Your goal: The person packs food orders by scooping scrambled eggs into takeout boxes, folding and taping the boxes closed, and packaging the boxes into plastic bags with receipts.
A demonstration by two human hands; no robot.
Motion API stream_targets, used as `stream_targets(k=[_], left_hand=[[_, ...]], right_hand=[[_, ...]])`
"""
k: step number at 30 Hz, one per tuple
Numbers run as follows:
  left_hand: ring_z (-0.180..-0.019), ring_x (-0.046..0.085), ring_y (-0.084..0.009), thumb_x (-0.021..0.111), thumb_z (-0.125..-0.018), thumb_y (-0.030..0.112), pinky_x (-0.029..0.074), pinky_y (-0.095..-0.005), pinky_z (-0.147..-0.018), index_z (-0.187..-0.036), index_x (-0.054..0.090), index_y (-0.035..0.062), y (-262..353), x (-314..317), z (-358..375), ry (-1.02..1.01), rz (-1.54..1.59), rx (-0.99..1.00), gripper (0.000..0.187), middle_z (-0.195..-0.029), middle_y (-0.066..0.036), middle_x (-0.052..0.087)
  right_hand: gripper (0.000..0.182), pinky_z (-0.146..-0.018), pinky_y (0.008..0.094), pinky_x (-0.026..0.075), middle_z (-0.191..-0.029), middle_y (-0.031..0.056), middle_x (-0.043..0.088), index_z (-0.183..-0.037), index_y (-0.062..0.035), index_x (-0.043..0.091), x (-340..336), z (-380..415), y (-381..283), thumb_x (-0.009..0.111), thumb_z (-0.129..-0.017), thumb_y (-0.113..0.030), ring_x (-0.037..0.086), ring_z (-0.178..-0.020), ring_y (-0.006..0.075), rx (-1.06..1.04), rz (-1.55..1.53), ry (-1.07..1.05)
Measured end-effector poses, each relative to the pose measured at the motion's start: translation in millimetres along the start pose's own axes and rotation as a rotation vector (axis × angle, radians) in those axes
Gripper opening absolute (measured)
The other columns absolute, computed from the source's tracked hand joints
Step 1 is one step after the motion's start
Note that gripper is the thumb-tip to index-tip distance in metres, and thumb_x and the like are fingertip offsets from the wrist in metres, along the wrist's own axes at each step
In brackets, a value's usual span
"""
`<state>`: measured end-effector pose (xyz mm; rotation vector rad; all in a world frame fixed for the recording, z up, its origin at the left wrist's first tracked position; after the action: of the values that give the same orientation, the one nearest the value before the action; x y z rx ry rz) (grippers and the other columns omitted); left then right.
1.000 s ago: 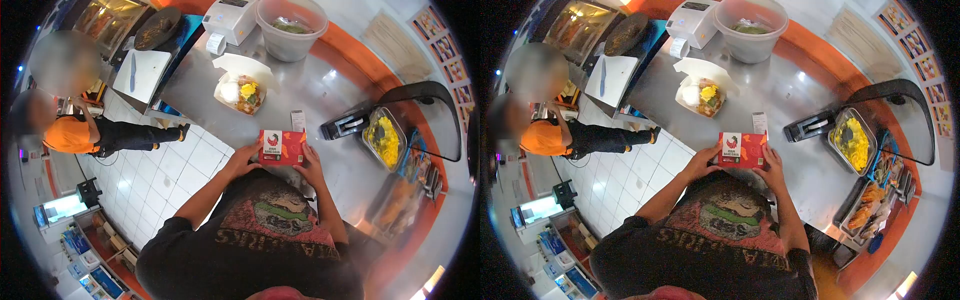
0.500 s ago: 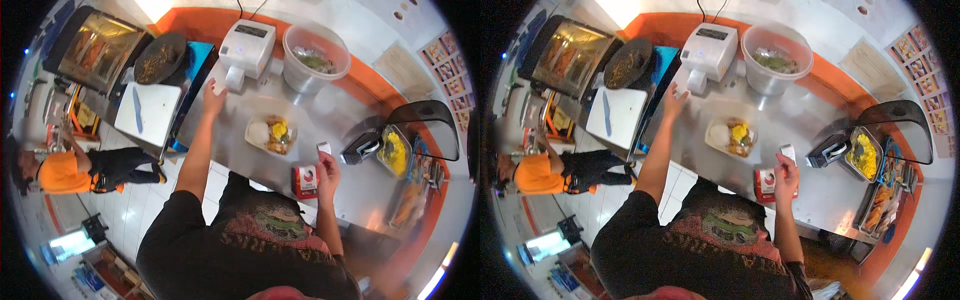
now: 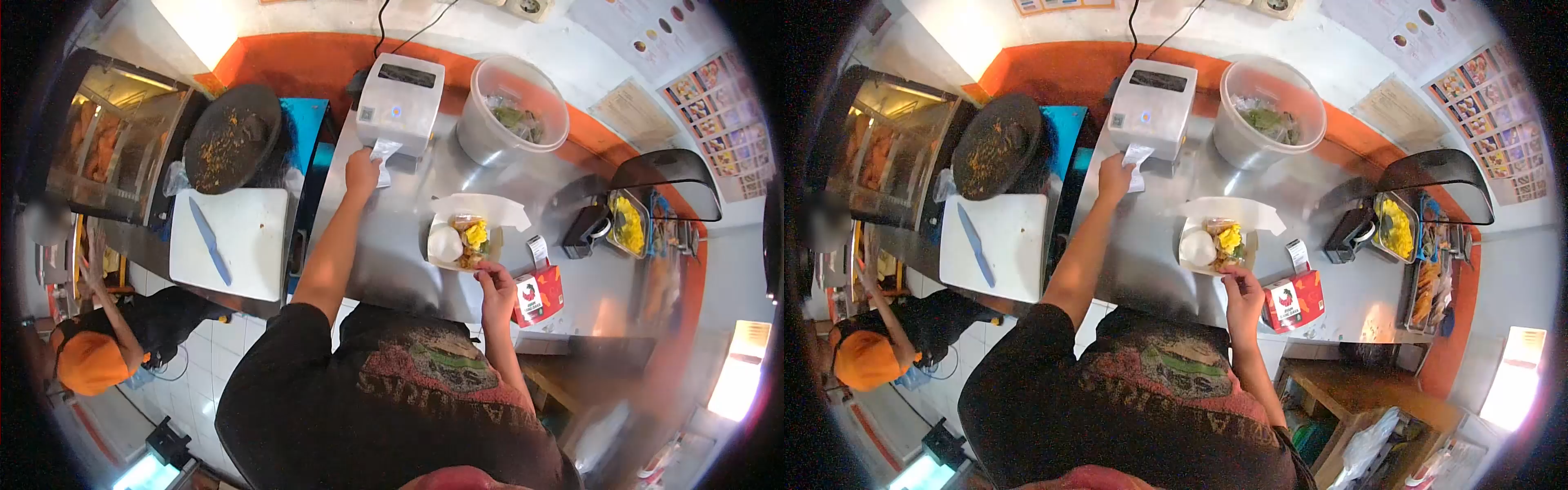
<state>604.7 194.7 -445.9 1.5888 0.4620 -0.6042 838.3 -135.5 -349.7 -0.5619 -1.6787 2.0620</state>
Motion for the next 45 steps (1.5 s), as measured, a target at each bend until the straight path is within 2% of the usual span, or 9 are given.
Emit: stream_targets(k=[11,13,17,20,21,24,33,43,45], left_hand=[[-0.086,0.068,-0.0394,0.076,-0.078,0.016,0.052,-0.0452,-0.076,-0.091,0.069,-0.0040,-44.8,8.2,-6.8,-0.138,-0.122,-0.013,0.025,-0.089,-0.024,0.069],[-0.076,0.070,-0.0272,0.077,-0.080,0.016,0.053,-0.0378,-0.070,-0.092,0.070,-0.0044,-42.8,10.1,3.4,-0.187,0.407,-0.100,0.025,-0.086,-0.018,0.072],[-0.072,0.067,-0.0154,0.076,-0.083,0.015,0.051,-0.0311,-0.066,-0.094,0.070,-0.0040,21.8,-32.7,47.8,-0.261,0.469,-0.138,0.023,-0.084,-0.010,0.073],[-0.072,0.062,-0.0135,0.071,-0.087,0.010,0.048,-0.0288,-0.066,-0.098,0.070,-0.0026,45.1,-38.1,81.3,-0.376,0.514,-0.167,0.017,-0.083,-0.007,0.069],[-0.072,0.062,-0.0135,0.071,-0.087,0.010,0.048,-0.0288,-0.066,-0.098,0.070,-0.0026,50.9,-42.6,91.5,-0.380,0.513,-0.169,0.017,-0.083,-0.007,0.069],[-0.088,0.060,-0.0113,0.062,-0.091,0.001,0.047,-0.0276,-0.080,-0.114,0.065,0.0005,88.0,-68.5,110.6,-0.319,0.479,0.248,0.024,-0.090,-0.004,0.064],[-0.092,0.064,-0.0105,0.065,-0.091,0.000,0.050,-0.0242,-0.084,-0.113,0.068,-0.0024,56.2,-81.4,126.6,-0.230,0.777,-0.101,0.023,-0.106,-0.006,0.070],[-0.094,0.064,-0.0086,0.065,-0.090,-0.004,0.051,-0.0242,-0.085,-0.130,0.060,-0.0014,76.4,-92.5,136.1,-0.212,0.868,-0.059,0.040,-0.108,-0.010,0.071],[-0.092,0.063,-0.0068,0.065,-0.090,-0.005,0.052,-0.0239,-0.083,-0.136,0.055,0.0007,88.6,-102.9,137.8,-0.191,0.660,0.043,0.048,-0.106,-0.010,0.072]], right_hand=[[0.015,-0.085,0.0260,0.050,-0.102,0.0074,0.070,-0.106,0.0013,0.066,61.6,-8.6,-9.2,0.059,-0.092,0.001,0.063,-0.094,0.0124,-0.030,0.092,-0.135],[0.015,-0.085,0.0259,0.050,-0.103,0.0067,0.070,-0.105,0.0007,0.067,74.6,-10.2,-10.4,0.060,-0.092,0.001,0.063,-0.093,0.0113,0.011,0.131,-0.173],[0.019,-0.080,0.0269,0.050,-0.108,0.0052,0.069,-0.108,-0.0012,0.068,112.0,-32.2,-20.5,0.063,-0.090,-0.001,0.061,-0.090,0.0107,-0.199,0.299,-0.249],[0.026,-0.080,0.0308,0.051,-0.111,0.0094,0.067,-0.108,-0.0041,0.070,157.5,-53.1,-62.1,0.069,-0.083,-0.002,0.063,-0.092,0.0216,-0.424,0.294,-0.247],[0.027,-0.080,0.0320,0.051,-0.112,0.0092,0.066,-0.108,-0.0059,0.071,168.5,-58.2,-67.2,0.071,-0.081,-0.003,0.062,-0.094,0.0231,-0.480,0.312,-0.236],[0.026,-0.078,0.0337,0.051,-0.110,0.0083,0.067,-0.105,-0.0080,0.073,181.7,-71.0,-57.8,0.074,-0.079,-0.006,0.061,-0.094,0.0246,-0.464,0.360,-0.162],[0.023,-0.074,0.0323,0.051,-0.104,0.0096,0.068,-0.101,-0.0073,0.075,192.9,-54.1,-60.7,0.076,-0.078,-0.008,0.064,-0.087,0.0229,-0.476,0.277,-0.208],[0.021,-0.074,0.0324,0.054,-0.100,0.0102,0.070,-0.100,-0.0056,0.076,185.4,-42.7,-69.8,0.075,-0.079,-0.008,0.068,-0.088,0.0228,-0.495,0.296,-0.157],[0.018,-0.072,0.0322,0.054,-0.094,0.0102,0.072,-0.097,-0.0047,0.076,184.3,-43.5,-67.6,0.074,-0.080,-0.008,0.068,-0.083,0.0230,-0.483,0.308,-0.177]])
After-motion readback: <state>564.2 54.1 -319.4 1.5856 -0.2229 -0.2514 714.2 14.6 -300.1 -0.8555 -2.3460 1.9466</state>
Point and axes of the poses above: each hand's wrist, its own z-axis away from the middle knuckle, its own x-axis out of the palm, y = z × x, the point moved 7 cm from there along -z, towards the middle knuckle
